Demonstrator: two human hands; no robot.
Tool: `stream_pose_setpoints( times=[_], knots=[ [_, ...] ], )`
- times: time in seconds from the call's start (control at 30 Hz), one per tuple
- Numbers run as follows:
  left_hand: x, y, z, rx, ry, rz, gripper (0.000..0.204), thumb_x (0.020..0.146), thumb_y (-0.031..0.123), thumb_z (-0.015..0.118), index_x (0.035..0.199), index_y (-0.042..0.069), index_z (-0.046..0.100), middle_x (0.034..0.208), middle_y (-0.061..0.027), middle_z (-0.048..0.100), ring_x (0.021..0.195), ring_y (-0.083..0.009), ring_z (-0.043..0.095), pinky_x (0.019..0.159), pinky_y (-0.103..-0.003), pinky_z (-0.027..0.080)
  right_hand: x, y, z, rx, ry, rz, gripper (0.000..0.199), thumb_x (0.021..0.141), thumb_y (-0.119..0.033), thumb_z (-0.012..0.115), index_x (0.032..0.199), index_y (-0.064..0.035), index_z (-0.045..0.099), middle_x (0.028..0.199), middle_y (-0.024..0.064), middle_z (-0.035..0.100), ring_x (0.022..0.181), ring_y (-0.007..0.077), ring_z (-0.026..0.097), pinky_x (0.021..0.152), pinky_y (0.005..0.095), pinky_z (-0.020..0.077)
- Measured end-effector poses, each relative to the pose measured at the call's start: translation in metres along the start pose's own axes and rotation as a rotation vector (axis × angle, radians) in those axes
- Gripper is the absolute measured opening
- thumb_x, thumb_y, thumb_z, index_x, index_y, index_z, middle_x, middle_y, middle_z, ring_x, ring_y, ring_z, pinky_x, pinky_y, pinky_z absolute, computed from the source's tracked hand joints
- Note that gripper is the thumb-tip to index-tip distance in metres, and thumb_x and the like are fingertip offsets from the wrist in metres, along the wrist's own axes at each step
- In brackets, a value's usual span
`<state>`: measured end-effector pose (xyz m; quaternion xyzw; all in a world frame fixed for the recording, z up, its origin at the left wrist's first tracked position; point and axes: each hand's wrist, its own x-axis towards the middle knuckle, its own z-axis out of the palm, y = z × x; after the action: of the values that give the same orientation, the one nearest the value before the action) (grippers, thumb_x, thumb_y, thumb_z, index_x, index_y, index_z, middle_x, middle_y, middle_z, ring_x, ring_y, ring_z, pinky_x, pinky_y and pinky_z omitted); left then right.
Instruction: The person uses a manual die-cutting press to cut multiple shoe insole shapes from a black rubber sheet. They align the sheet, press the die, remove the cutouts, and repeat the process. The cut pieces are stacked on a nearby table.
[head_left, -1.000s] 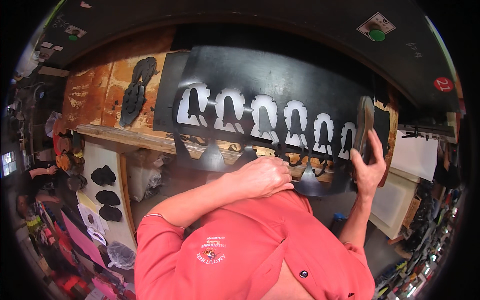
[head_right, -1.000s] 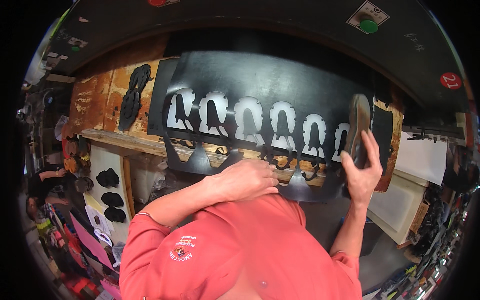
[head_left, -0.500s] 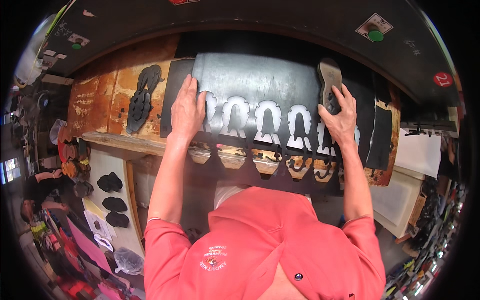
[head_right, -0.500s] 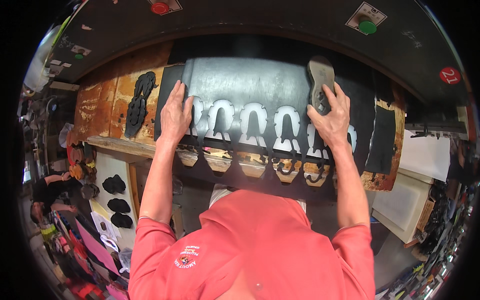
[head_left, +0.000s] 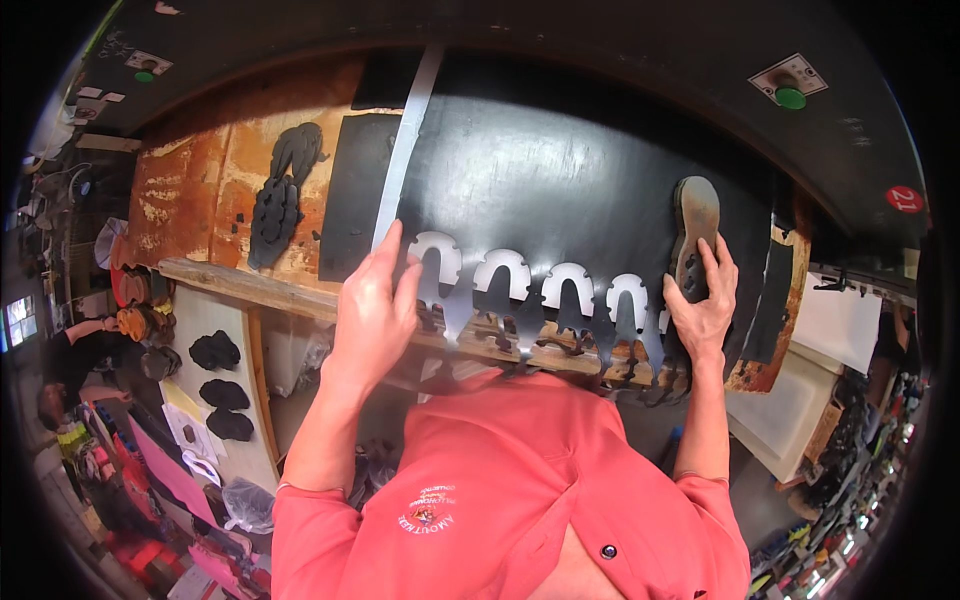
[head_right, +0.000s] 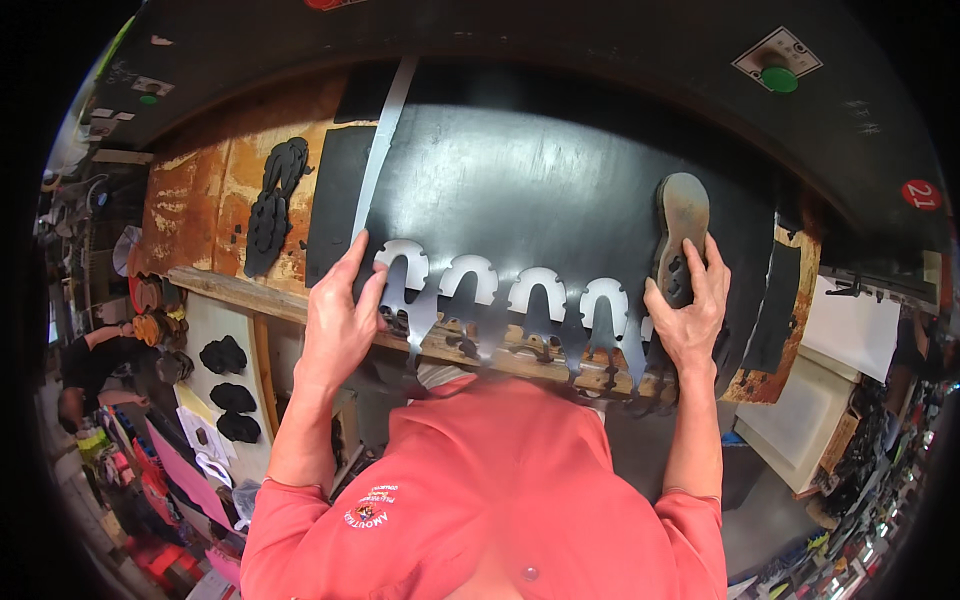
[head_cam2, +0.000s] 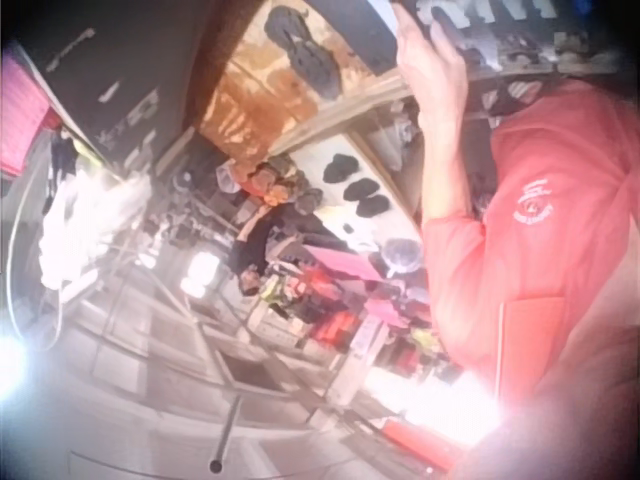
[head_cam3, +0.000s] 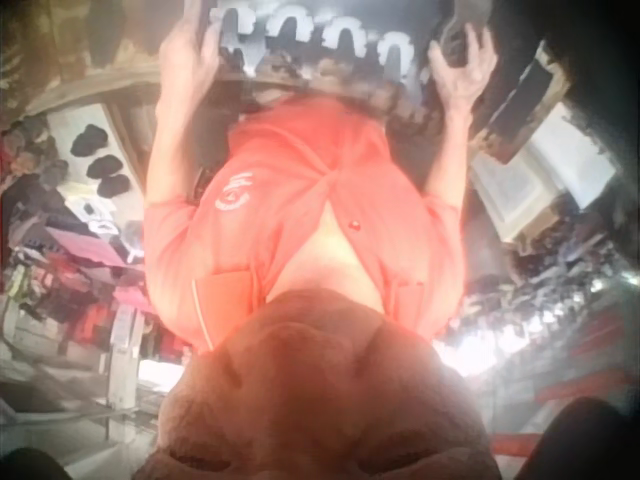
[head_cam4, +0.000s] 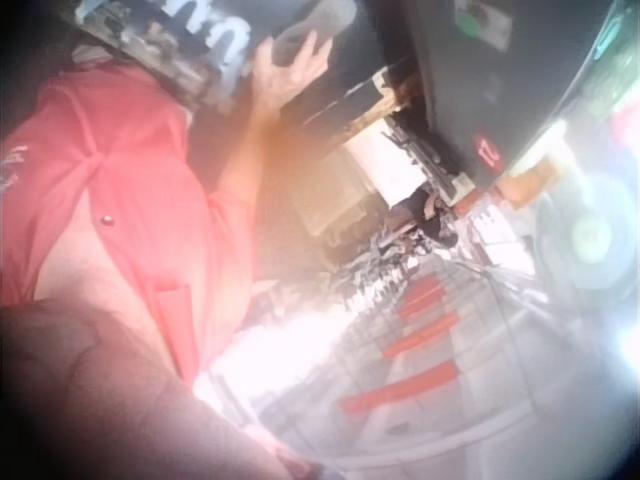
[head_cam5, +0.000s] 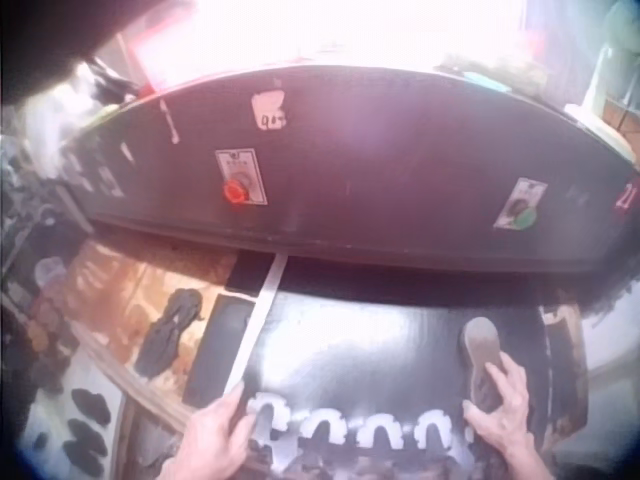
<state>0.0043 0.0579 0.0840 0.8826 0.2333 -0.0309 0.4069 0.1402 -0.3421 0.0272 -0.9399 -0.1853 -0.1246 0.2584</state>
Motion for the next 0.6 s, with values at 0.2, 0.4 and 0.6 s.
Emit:
stream_pose_setpoints(
  times=[0.2, 0.4, 0.6],
  knots=[
    [0.019, -0.016, -0.016, 0.363, 0.297, 0.375, 0.03, 0.098, 0.009, 0.073, 0.124, -0.006, 0.072, 0.117, -0.0223, 0.073, 0.102, -0.0391, 0.071, 0.091, -0.046, 0.057, 0.001, 0.0, 0.003, -0.006, 0.012, 0.007, 0.066, 0.075, -0.01, 0.083, 0.138, 0.0004, 0.066, 0.15, 0.025, 0.057, 0.129, 0.0413, 0.058, 0.109, 0.0489, 0.0488],
    [0.095, -0.039, 0.025, 0.389, 0.078, 0.612, 0.059, 0.101, 0.015, 0.071, 0.155, 0.001, 0.05, 0.165, -0.0209, 0.045, 0.157, -0.0399, 0.036, 0.127, -0.051, 0.032, 0.008, -0.008, 0.004, -0.019, 0.002, 0.042, 0.065, 0.075, -0.011, 0.083, 0.136, 0.0021, 0.066, 0.149, 0.0251, 0.058, 0.129, 0.041, 0.058, 0.109, 0.0482, 0.0489],
    [0.087, -0.062, 0.039, 0.322, 0.219, 0.68, 0.062, 0.098, 0.016, 0.074, 0.151, -0.005, 0.048, 0.163, -0.0248, 0.045, 0.154, -0.0445, 0.038, 0.126, -0.054, 0.034, 0.006, -0.015, 0.011, -0.06, -0.004, 0.1, 0.068, 0.074, -0.011, 0.084, 0.139, 0.0002, 0.066, 0.15, 0.0236, 0.058, 0.131, 0.0392, 0.058, 0.11, 0.0464, 0.0487]
  ],
)
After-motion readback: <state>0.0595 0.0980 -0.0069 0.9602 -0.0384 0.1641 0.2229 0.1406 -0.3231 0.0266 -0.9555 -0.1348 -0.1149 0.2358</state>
